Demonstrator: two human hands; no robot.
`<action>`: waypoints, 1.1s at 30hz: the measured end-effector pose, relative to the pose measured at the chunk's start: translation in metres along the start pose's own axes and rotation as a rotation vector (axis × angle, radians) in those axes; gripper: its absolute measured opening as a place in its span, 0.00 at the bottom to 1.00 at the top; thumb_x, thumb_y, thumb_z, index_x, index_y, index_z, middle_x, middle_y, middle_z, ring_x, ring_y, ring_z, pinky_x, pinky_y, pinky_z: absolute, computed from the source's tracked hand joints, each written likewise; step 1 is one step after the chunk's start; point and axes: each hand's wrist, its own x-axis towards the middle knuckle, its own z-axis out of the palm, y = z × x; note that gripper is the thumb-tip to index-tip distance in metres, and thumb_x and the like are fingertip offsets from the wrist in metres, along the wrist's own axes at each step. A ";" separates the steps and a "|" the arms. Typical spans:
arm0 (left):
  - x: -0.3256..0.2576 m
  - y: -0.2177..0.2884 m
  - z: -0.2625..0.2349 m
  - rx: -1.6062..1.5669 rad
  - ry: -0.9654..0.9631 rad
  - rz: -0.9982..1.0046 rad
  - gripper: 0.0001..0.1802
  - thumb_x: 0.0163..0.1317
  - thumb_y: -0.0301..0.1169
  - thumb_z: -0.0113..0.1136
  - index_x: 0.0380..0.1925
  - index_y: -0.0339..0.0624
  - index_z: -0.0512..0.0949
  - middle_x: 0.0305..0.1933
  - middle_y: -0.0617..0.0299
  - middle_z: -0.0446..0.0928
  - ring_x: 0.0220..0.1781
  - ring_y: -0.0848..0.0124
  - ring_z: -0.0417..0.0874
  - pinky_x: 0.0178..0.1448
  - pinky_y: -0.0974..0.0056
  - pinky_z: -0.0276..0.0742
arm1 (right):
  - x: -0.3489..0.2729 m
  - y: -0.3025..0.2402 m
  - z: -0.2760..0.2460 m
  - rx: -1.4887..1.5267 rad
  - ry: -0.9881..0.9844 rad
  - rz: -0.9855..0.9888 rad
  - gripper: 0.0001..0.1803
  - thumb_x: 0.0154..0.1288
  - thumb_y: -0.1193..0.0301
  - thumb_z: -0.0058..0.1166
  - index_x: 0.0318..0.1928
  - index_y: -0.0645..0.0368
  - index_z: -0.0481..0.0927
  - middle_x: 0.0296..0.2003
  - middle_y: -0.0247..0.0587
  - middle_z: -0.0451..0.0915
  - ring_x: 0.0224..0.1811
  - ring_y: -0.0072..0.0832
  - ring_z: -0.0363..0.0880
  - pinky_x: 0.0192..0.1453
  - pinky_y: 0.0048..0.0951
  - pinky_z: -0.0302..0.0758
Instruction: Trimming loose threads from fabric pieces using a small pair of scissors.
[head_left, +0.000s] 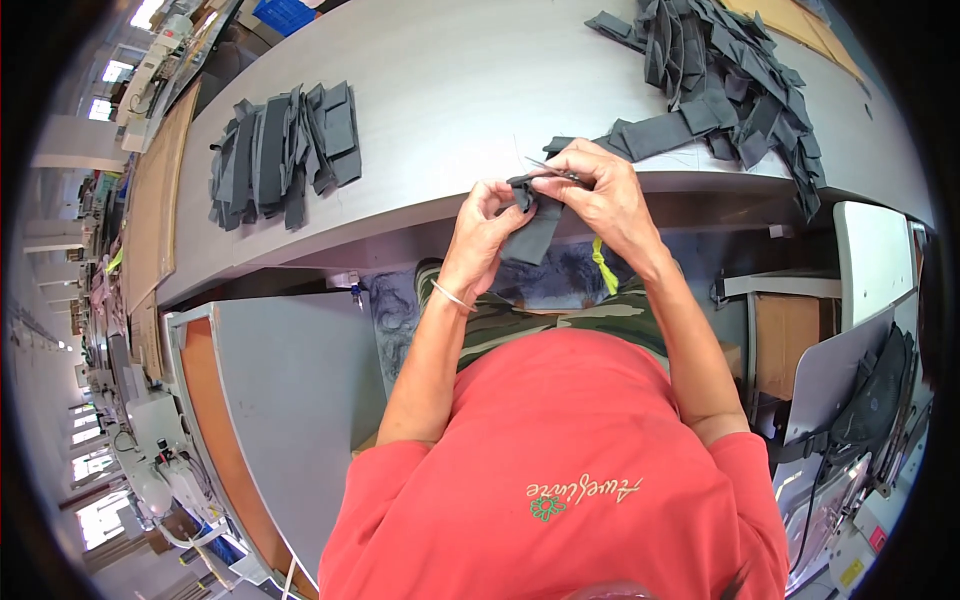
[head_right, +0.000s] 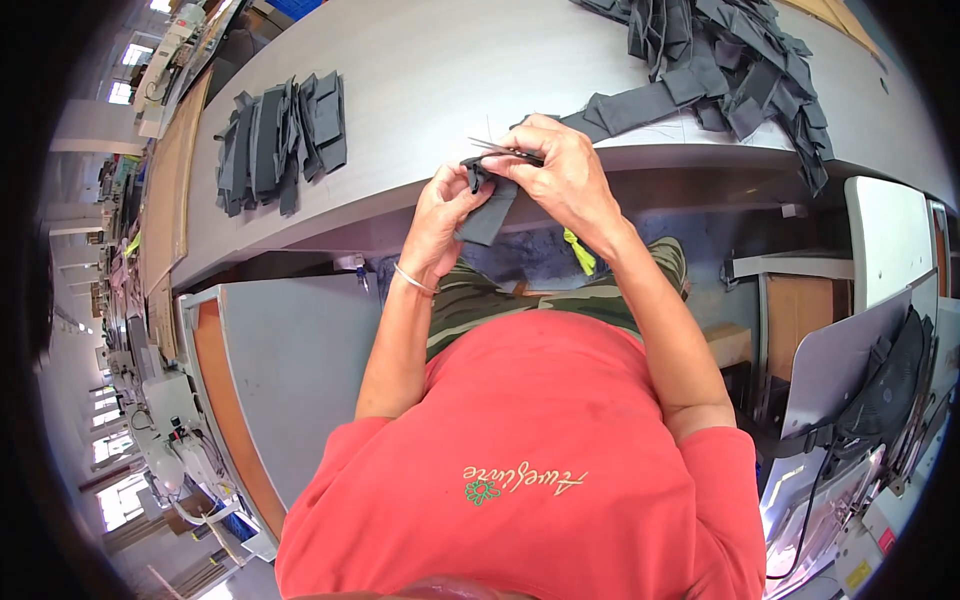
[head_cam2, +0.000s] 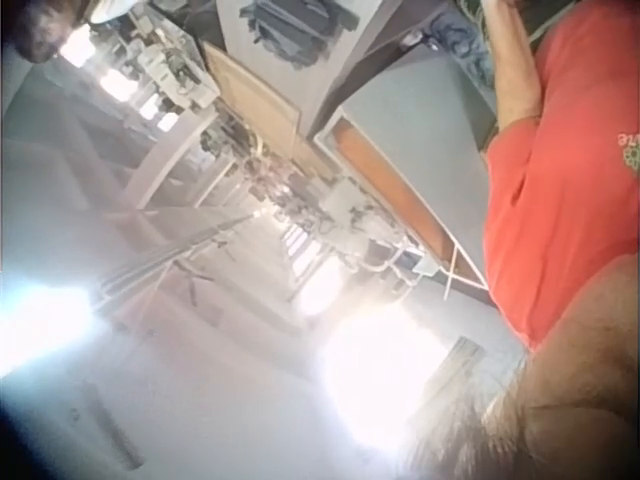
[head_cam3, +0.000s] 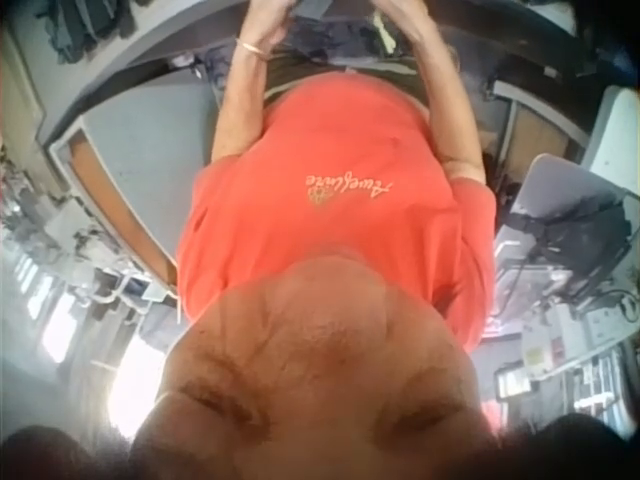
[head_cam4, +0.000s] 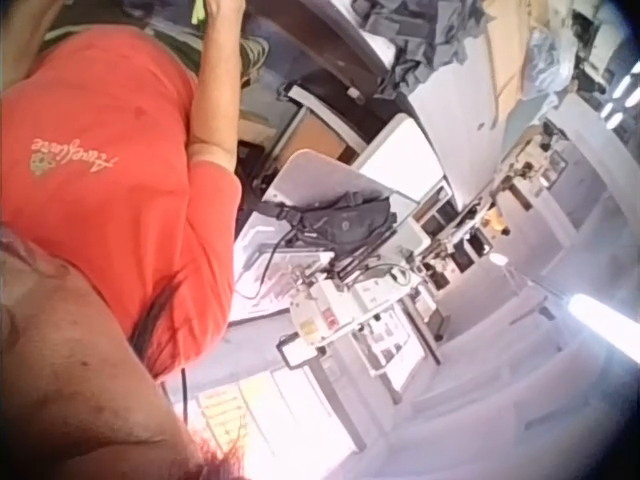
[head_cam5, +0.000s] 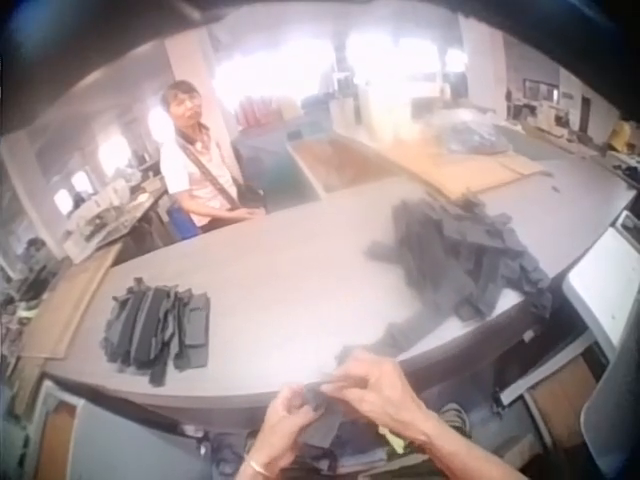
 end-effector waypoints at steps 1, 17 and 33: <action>0.001 -0.002 -0.001 -0.020 -0.030 -0.015 0.12 0.60 0.25 0.59 0.44 0.37 0.74 0.47 0.60 0.74 0.42 0.77 0.77 0.47 0.72 0.73 | -0.002 0.000 0.004 -0.024 0.002 -0.013 0.07 0.53 0.75 0.63 0.34 0.60 0.84 0.25 0.32 0.70 0.28 0.20 0.68 0.33 0.24 0.65; 0.007 -0.003 0.002 -0.205 0.089 0.084 0.10 0.58 0.19 0.57 0.41 0.35 0.78 0.36 0.62 0.80 0.34 0.77 0.80 0.39 0.72 0.78 | -0.012 -0.020 -0.002 0.256 0.066 0.050 0.17 0.56 0.74 0.62 0.48 0.54 0.82 0.29 0.27 0.72 0.33 0.14 0.70 0.38 0.17 0.69; 0.007 -0.006 -0.022 -0.420 -0.150 0.131 0.20 0.62 0.35 0.58 0.46 0.28 0.75 0.41 0.55 0.76 0.42 0.65 0.74 0.50 0.59 0.73 | -0.021 -0.003 -0.007 -0.011 0.112 -0.025 0.15 0.60 0.67 0.59 0.48 0.54 0.81 0.38 0.37 0.81 0.35 0.24 0.76 0.42 0.24 0.72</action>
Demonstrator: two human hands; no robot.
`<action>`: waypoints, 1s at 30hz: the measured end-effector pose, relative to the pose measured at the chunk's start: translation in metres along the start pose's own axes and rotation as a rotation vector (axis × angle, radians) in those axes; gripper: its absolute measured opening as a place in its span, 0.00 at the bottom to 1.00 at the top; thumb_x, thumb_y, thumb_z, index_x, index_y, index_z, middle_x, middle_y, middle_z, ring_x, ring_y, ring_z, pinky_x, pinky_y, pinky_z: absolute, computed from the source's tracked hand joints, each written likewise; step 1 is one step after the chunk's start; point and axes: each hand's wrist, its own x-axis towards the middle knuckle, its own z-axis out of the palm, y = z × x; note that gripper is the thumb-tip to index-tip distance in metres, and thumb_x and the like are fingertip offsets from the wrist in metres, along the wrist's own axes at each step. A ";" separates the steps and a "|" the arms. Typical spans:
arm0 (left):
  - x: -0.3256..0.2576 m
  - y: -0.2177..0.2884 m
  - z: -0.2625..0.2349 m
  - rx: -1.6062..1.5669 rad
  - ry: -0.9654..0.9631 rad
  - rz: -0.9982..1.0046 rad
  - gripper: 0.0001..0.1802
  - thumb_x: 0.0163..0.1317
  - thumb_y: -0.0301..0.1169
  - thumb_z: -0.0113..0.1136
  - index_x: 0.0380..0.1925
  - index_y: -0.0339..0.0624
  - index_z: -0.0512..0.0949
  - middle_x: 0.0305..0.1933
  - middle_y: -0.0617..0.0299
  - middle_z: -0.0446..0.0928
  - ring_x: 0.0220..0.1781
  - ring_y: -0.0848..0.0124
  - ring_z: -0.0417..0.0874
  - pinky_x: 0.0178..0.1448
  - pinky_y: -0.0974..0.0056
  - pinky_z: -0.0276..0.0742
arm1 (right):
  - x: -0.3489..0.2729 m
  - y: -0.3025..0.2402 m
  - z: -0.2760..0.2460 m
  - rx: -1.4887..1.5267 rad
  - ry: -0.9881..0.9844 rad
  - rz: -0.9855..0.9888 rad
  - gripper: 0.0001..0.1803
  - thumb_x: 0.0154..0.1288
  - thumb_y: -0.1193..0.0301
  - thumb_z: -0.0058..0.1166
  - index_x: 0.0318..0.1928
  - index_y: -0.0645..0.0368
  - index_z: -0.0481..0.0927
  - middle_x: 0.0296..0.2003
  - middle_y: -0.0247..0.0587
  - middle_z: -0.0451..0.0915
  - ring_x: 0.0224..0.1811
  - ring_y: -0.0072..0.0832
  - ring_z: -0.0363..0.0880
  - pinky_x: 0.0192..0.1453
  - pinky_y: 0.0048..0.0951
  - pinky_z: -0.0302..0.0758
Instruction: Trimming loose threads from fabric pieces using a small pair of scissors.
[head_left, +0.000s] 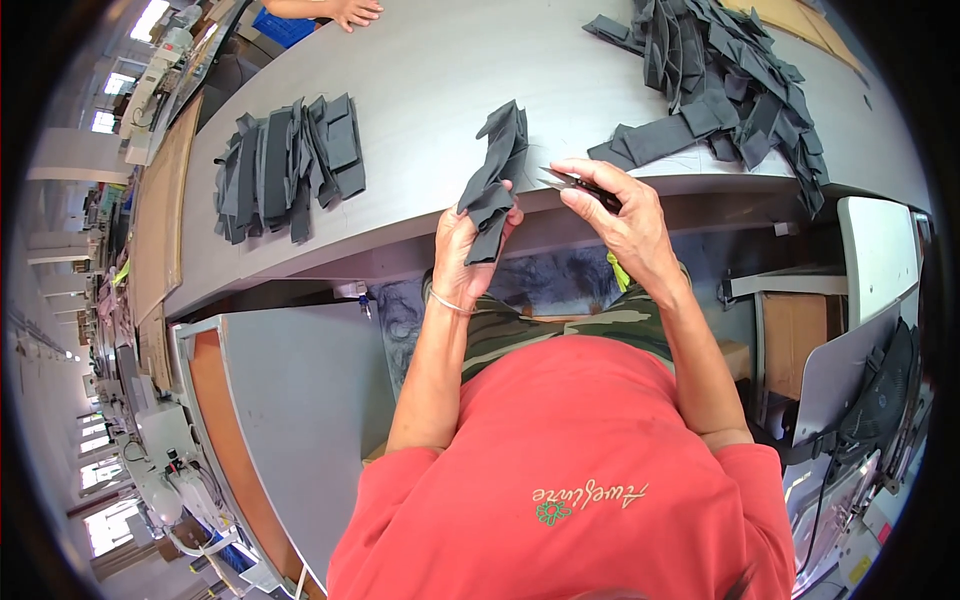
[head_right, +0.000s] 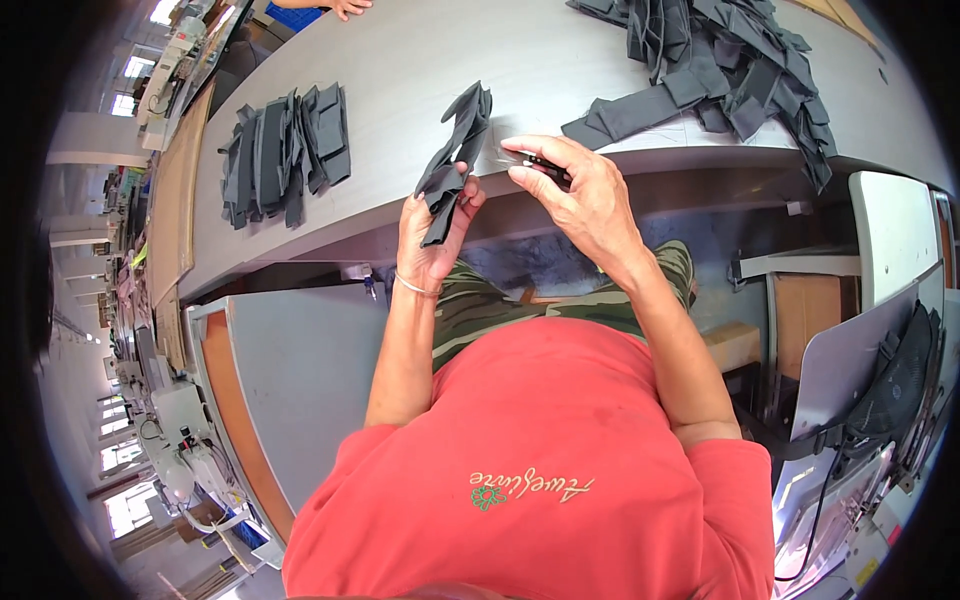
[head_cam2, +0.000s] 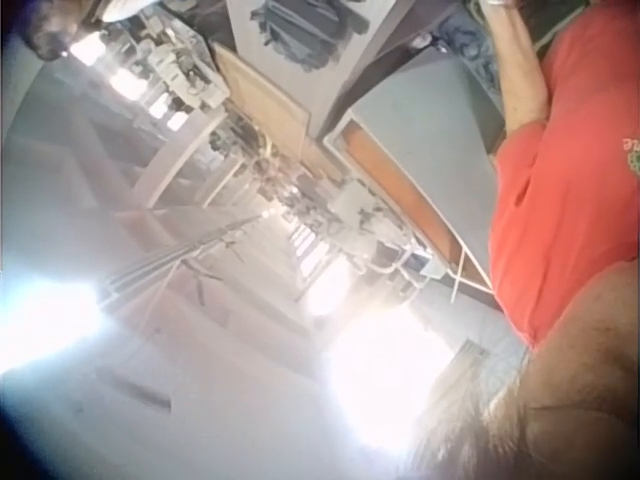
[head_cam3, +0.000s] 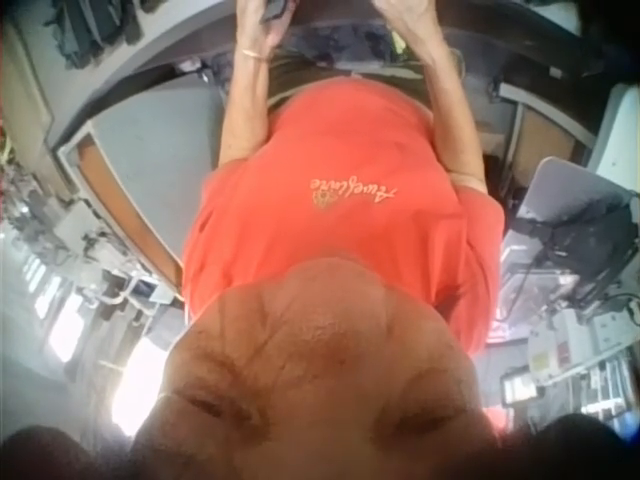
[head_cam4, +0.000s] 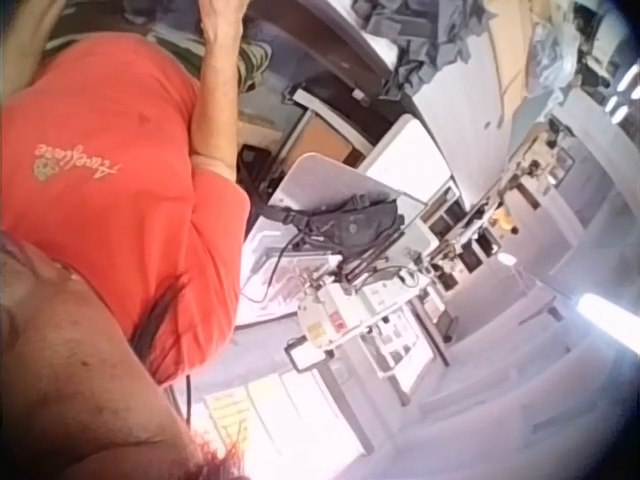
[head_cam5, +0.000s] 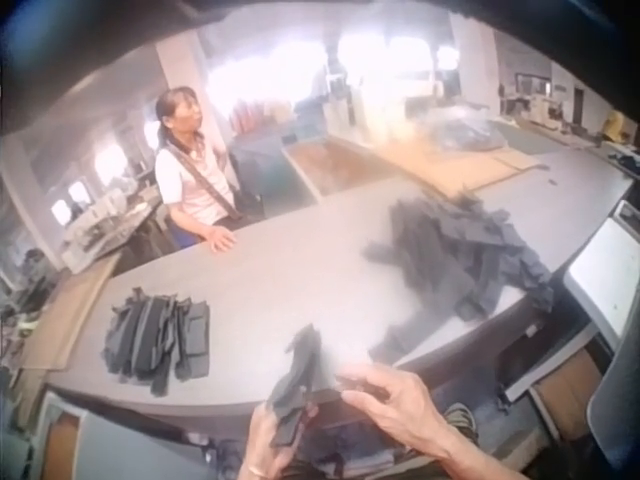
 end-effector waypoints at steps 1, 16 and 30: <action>0.000 0.000 0.000 -0.029 -0.019 0.013 0.20 0.62 0.35 0.58 0.46 0.28 0.75 0.40 0.55 0.77 0.42 0.65 0.74 0.49 0.60 0.73 | 0.000 -0.001 0.000 -0.024 -0.010 -0.001 0.14 0.60 0.67 0.59 0.47 0.54 0.81 0.38 0.38 0.81 0.35 0.24 0.77 0.42 0.24 0.72; -0.003 0.003 0.023 0.290 0.160 0.071 0.17 0.61 0.20 0.51 0.51 0.38 0.76 0.45 0.65 0.80 0.44 0.78 0.80 0.48 0.72 0.76 | -0.006 -0.018 0.020 0.053 -0.100 0.115 0.22 0.55 0.65 0.64 0.52 0.51 0.79 0.22 0.32 0.70 0.24 0.17 0.64 0.31 0.22 0.67; -0.004 0.013 0.020 0.375 -0.050 -0.145 0.21 0.60 0.29 0.61 0.54 0.35 0.75 0.49 0.63 0.78 0.45 0.78 0.78 0.48 0.73 0.73 | 0.011 -0.009 0.006 0.048 -0.420 0.227 0.13 0.60 0.69 0.59 0.44 0.62 0.81 0.28 0.36 0.79 0.31 0.18 0.76 0.38 0.23 0.74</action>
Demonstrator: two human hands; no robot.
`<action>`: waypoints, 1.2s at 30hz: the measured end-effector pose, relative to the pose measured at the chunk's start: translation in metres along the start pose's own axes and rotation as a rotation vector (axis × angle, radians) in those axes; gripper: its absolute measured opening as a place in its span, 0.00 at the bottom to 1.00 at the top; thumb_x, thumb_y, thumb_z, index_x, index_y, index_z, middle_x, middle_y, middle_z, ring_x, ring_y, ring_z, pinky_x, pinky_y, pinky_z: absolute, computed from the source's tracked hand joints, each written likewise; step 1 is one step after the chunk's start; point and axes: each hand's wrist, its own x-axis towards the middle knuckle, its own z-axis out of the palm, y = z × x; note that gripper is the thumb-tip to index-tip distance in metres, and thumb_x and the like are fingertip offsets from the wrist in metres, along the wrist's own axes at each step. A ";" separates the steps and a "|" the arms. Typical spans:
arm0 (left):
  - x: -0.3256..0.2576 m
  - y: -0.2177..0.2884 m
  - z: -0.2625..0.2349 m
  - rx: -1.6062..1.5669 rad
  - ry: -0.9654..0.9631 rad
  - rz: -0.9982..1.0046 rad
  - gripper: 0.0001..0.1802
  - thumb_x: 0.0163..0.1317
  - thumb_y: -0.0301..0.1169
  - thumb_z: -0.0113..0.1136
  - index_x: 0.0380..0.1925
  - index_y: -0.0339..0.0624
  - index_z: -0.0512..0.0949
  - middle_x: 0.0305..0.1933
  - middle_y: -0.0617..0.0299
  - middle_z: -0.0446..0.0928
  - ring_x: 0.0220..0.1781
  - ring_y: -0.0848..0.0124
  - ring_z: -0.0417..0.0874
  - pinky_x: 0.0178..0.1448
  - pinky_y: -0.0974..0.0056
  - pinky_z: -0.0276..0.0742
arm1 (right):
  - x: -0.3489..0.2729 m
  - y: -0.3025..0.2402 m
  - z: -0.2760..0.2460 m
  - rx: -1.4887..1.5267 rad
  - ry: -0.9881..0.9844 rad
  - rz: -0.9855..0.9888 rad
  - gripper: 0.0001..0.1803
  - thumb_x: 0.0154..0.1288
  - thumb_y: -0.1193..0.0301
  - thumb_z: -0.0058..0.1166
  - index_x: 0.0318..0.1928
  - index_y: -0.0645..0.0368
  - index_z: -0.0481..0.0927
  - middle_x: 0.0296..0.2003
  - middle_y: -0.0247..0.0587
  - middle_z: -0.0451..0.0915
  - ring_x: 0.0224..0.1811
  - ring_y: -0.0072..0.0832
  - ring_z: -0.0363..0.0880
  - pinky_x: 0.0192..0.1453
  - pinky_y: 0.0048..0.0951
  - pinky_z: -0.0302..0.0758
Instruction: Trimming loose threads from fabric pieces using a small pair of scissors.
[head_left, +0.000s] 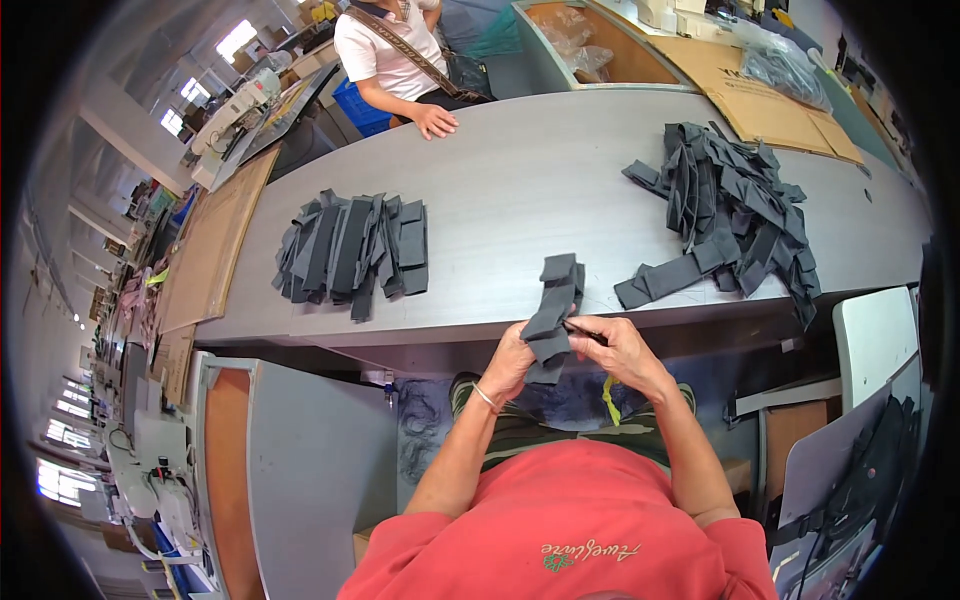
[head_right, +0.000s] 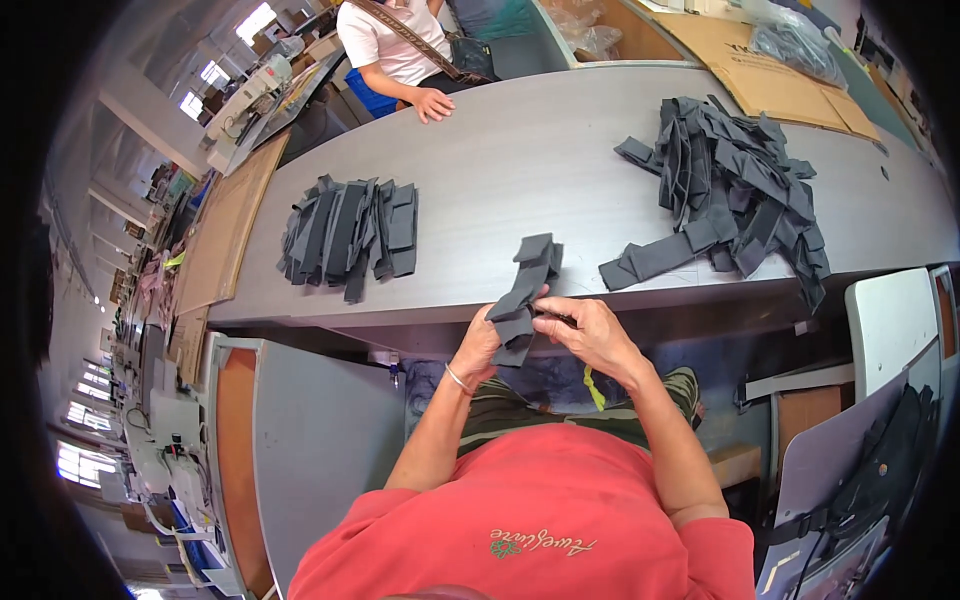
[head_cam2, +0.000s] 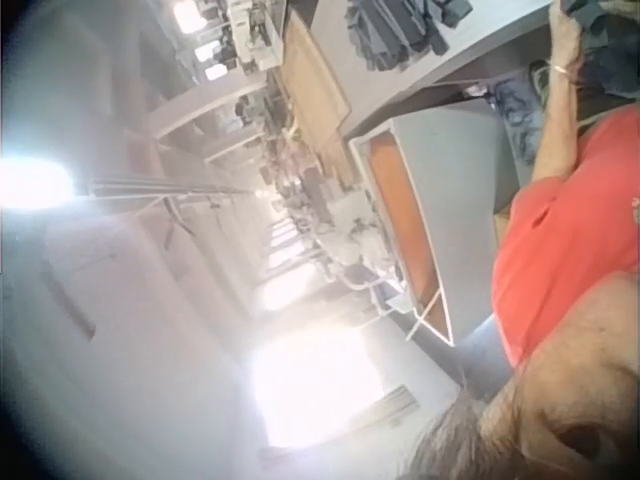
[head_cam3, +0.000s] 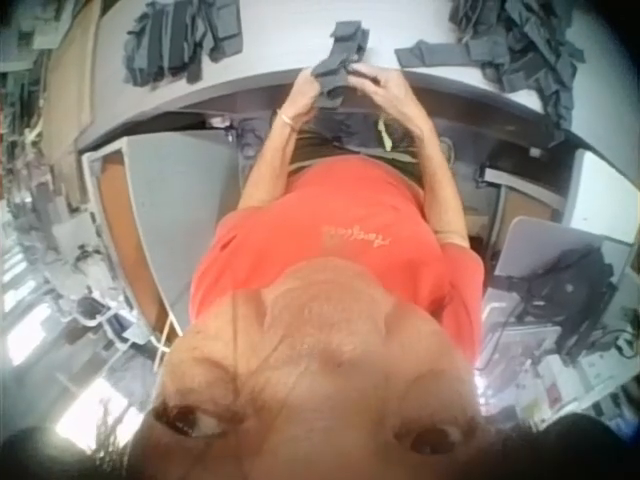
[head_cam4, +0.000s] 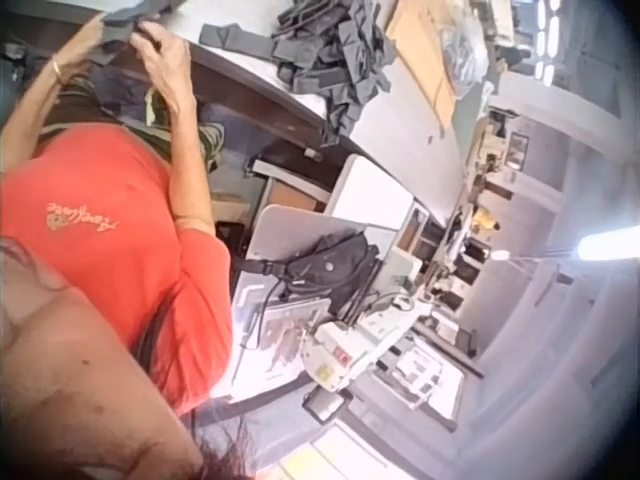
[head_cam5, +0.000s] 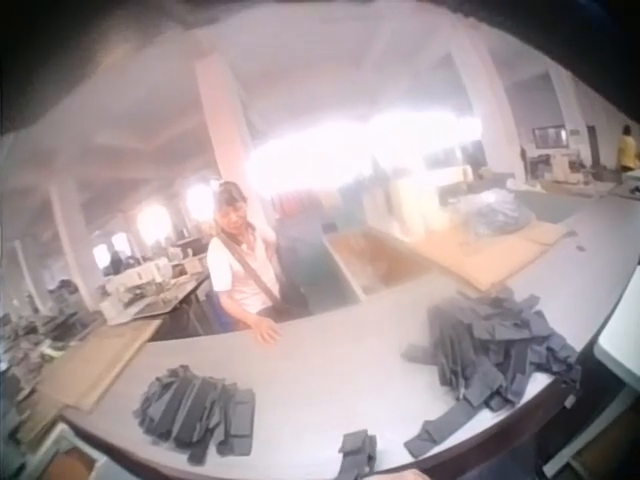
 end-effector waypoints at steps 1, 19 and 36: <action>-0.001 0.002 -0.002 -0.010 -0.032 -0.056 0.19 0.59 0.27 0.62 0.51 0.36 0.77 0.43 0.65 0.80 0.42 0.79 0.78 0.45 0.74 0.73 | 0.000 0.001 -0.003 -0.002 -0.002 -0.002 0.13 0.60 0.69 0.59 0.44 0.62 0.81 0.28 0.36 0.79 0.31 0.18 0.76 0.38 0.23 0.74; -0.009 0.023 -0.018 -0.082 -0.327 -0.122 0.29 0.56 0.25 0.60 0.58 0.30 0.67 0.52 0.60 0.74 0.49 0.76 0.74 0.54 0.71 0.70 | -0.009 -0.001 -0.009 -0.190 -0.107 -0.140 0.08 0.48 0.77 0.58 0.32 0.61 0.78 0.25 0.44 0.80 0.30 0.40 0.81 0.35 0.33 0.73; 0.022 0.028 0.006 0.162 0.214 -0.035 0.12 0.52 0.22 0.64 0.36 0.39 0.73 0.26 0.70 0.73 0.28 0.82 0.71 0.32 0.75 0.68 | -0.010 -0.007 -0.008 -0.673 -0.022 -0.336 0.10 0.44 0.75 0.60 0.31 0.56 0.77 0.24 0.42 0.77 0.30 0.45 0.78 0.31 0.41 0.72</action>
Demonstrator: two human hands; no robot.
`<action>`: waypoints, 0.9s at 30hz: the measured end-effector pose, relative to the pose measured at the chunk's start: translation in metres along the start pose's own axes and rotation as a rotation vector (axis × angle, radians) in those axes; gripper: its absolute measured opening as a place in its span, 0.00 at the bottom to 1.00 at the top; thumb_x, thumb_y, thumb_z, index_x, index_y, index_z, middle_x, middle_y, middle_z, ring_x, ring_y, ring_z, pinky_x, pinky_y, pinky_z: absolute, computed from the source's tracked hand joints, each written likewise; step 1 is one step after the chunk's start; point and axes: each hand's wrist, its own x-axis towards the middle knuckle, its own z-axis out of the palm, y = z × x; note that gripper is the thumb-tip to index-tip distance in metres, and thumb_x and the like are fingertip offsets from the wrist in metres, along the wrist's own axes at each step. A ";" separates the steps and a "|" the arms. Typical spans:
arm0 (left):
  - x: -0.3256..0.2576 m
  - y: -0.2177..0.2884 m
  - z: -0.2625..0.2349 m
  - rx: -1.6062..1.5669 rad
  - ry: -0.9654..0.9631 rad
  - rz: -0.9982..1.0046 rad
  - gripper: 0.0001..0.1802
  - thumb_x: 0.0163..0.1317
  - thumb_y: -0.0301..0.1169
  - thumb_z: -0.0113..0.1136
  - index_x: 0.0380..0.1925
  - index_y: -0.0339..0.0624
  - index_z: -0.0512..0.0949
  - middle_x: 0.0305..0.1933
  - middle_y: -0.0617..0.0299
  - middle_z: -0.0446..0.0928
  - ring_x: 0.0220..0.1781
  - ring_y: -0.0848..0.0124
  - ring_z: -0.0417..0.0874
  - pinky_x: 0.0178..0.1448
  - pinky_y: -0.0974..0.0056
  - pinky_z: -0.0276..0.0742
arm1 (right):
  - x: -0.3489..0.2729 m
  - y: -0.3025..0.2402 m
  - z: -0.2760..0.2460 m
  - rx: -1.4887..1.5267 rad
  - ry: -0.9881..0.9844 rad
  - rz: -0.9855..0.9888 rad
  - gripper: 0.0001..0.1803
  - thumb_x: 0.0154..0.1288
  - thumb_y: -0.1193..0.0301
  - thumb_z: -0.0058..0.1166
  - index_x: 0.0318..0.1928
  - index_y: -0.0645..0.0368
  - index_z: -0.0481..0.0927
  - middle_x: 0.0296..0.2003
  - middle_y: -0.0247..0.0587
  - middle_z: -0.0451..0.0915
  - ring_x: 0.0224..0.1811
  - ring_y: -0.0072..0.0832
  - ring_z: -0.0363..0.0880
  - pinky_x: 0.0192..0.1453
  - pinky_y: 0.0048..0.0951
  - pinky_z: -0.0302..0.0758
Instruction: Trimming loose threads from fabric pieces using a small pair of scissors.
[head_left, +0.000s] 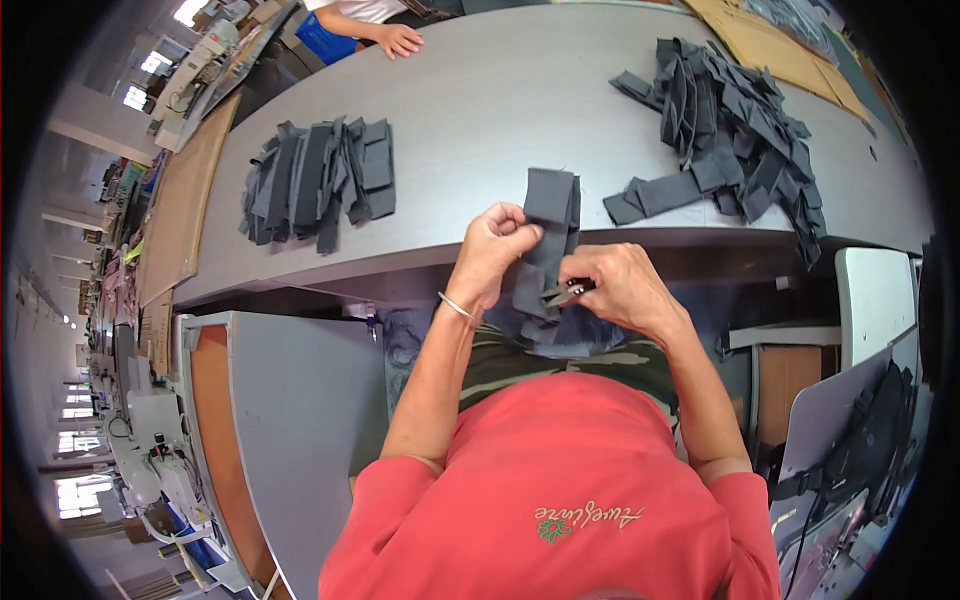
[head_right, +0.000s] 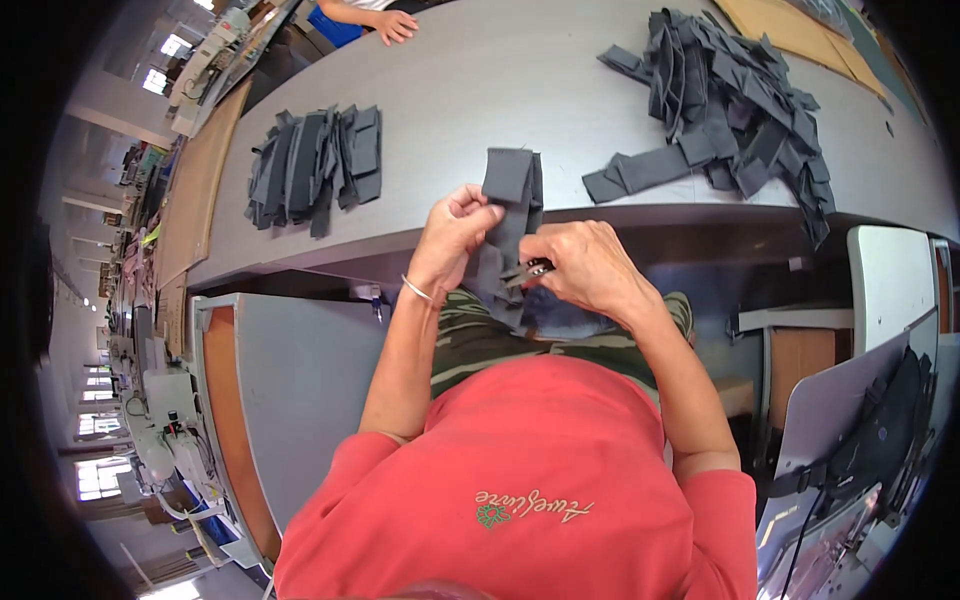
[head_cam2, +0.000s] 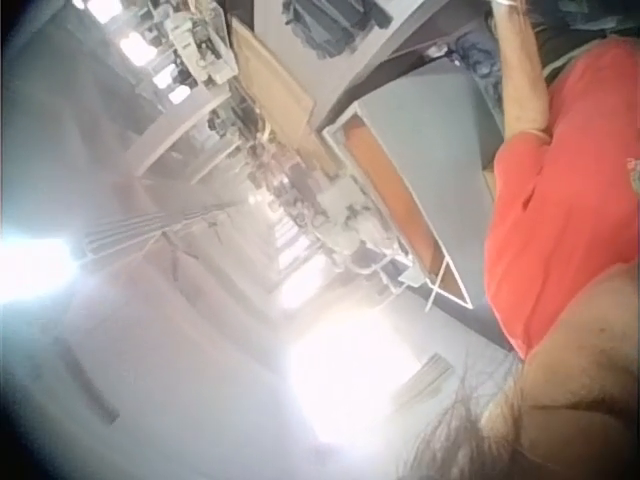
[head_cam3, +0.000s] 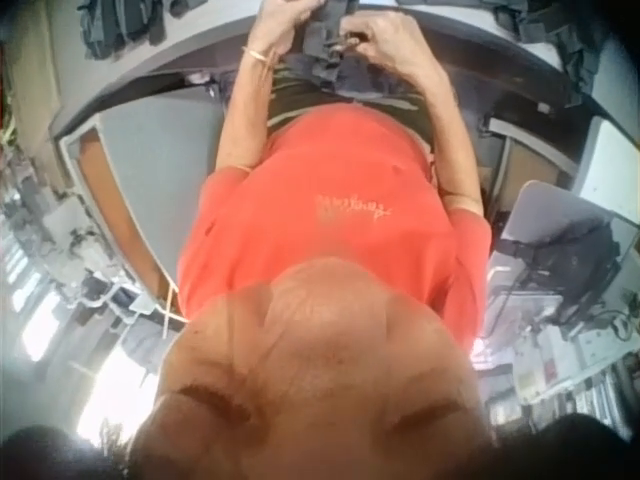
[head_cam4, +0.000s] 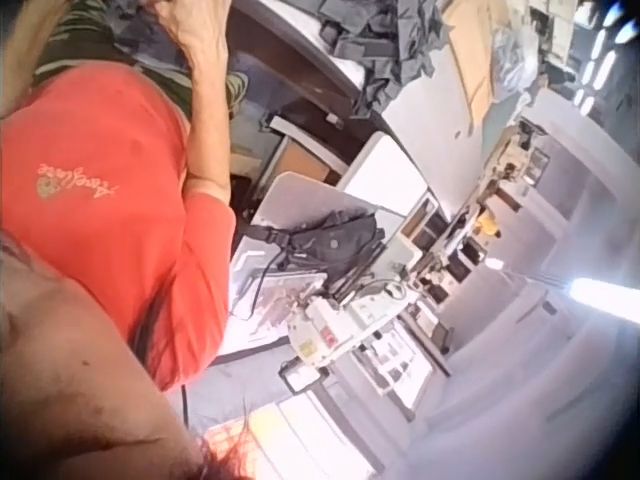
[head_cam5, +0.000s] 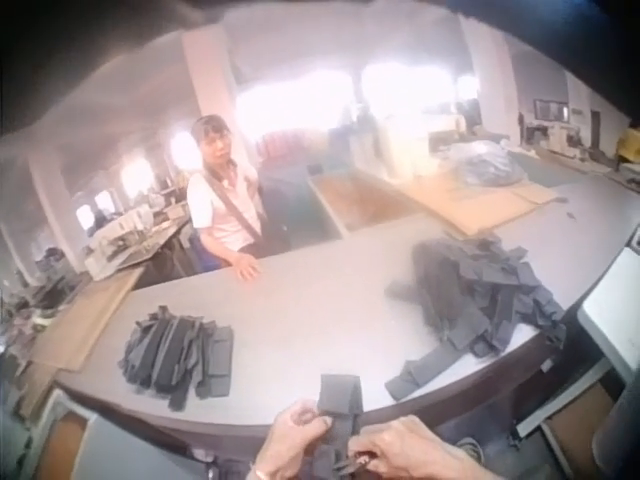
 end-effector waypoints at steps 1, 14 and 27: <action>0.001 -0.002 0.001 -0.041 0.013 -0.009 0.13 0.53 0.22 0.63 0.38 0.38 0.73 0.27 0.70 0.73 0.27 0.82 0.71 0.32 0.75 0.67 | 0.000 0.002 0.003 0.006 -0.008 0.016 0.10 0.44 0.75 0.60 0.31 0.56 0.77 0.24 0.42 0.77 0.30 0.45 0.78 0.31 0.41 0.72; -0.007 -0.005 -0.008 0.051 -0.120 -0.066 0.34 0.52 0.24 0.63 0.58 0.31 0.60 0.33 0.56 0.78 0.32 0.72 0.81 0.36 0.68 0.77 | -0.003 0.006 0.017 0.072 0.072 -0.052 0.10 0.42 0.77 0.62 0.29 0.56 0.77 0.26 0.38 0.77 0.28 0.41 0.77 0.30 0.35 0.71; 0.019 -0.016 -0.011 -0.018 -0.094 -0.177 0.26 0.53 0.32 0.68 0.48 0.31 0.68 0.30 0.51 0.78 0.28 0.67 0.83 0.33 0.66 0.82 | -0.002 0.030 0.044 0.588 0.084 0.182 0.14 0.45 0.83 0.55 0.36 0.63 0.78 0.29 0.43 0.80 0.31 0.31 0.81 0.36 0.31 0.75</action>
